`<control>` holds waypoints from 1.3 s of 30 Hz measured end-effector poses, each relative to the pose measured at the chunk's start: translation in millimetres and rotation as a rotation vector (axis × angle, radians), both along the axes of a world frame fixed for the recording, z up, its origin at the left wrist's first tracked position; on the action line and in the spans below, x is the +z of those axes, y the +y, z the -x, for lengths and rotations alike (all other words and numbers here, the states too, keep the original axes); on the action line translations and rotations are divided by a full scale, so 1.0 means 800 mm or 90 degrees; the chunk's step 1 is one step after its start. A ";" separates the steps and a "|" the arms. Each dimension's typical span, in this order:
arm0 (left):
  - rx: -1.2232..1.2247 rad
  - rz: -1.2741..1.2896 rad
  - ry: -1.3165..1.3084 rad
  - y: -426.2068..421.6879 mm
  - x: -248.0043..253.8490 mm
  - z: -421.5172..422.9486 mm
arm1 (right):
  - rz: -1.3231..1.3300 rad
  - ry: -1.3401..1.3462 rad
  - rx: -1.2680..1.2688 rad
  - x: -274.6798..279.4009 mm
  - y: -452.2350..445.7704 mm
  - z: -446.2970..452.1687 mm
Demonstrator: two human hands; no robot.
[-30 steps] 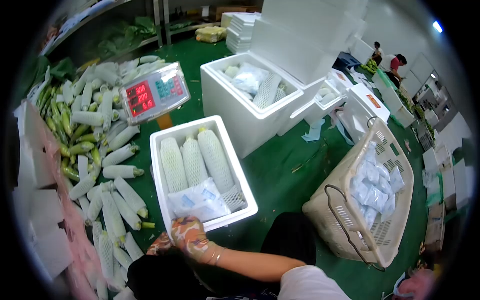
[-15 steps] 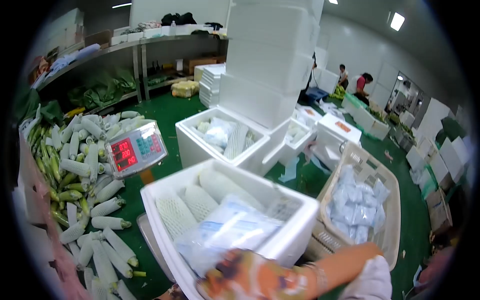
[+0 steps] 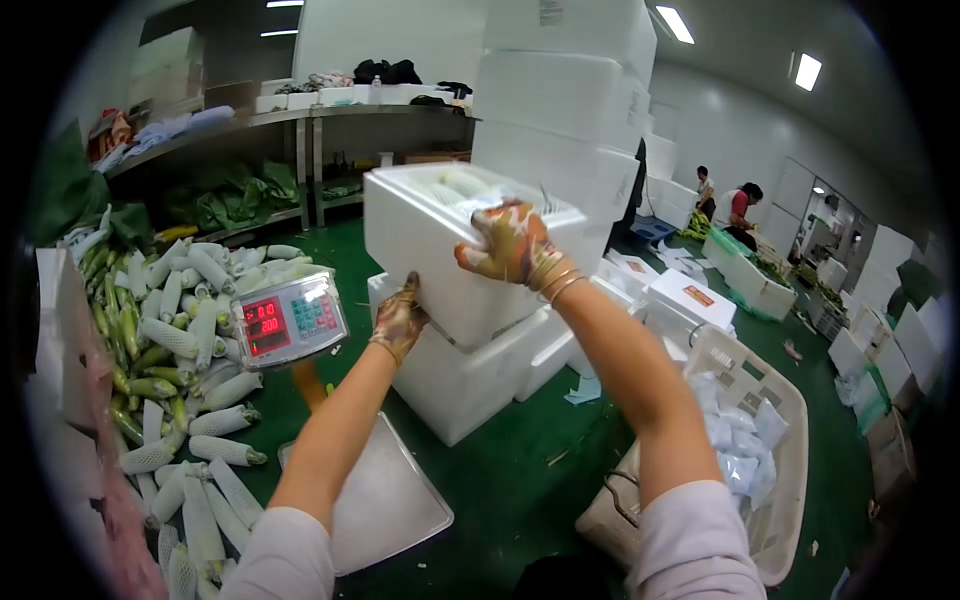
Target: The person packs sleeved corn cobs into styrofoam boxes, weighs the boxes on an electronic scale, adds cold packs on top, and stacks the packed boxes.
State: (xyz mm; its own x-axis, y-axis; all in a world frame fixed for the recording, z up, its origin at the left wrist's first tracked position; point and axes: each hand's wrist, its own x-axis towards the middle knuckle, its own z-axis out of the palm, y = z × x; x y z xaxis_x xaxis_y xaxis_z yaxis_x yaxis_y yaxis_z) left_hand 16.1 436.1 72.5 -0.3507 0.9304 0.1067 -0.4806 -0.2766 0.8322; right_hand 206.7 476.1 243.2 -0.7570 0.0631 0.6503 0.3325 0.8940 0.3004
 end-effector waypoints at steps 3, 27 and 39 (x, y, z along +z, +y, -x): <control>0.051 0.052 0.269 -0.004 -0.041 0.023 | 0.129 -0.038 -0.027 -0.069 0.044 0.009; 0.978 0.902 1.312 -0.907 0.209 0.387 | 0.102 0.229 -0.026 -0.135 -0.070 0.112; 0.327 0.174 1.707 -0.671 -0.009 0.123 | 0.161 -0.503 0.506 -0.201 -0.398 0.139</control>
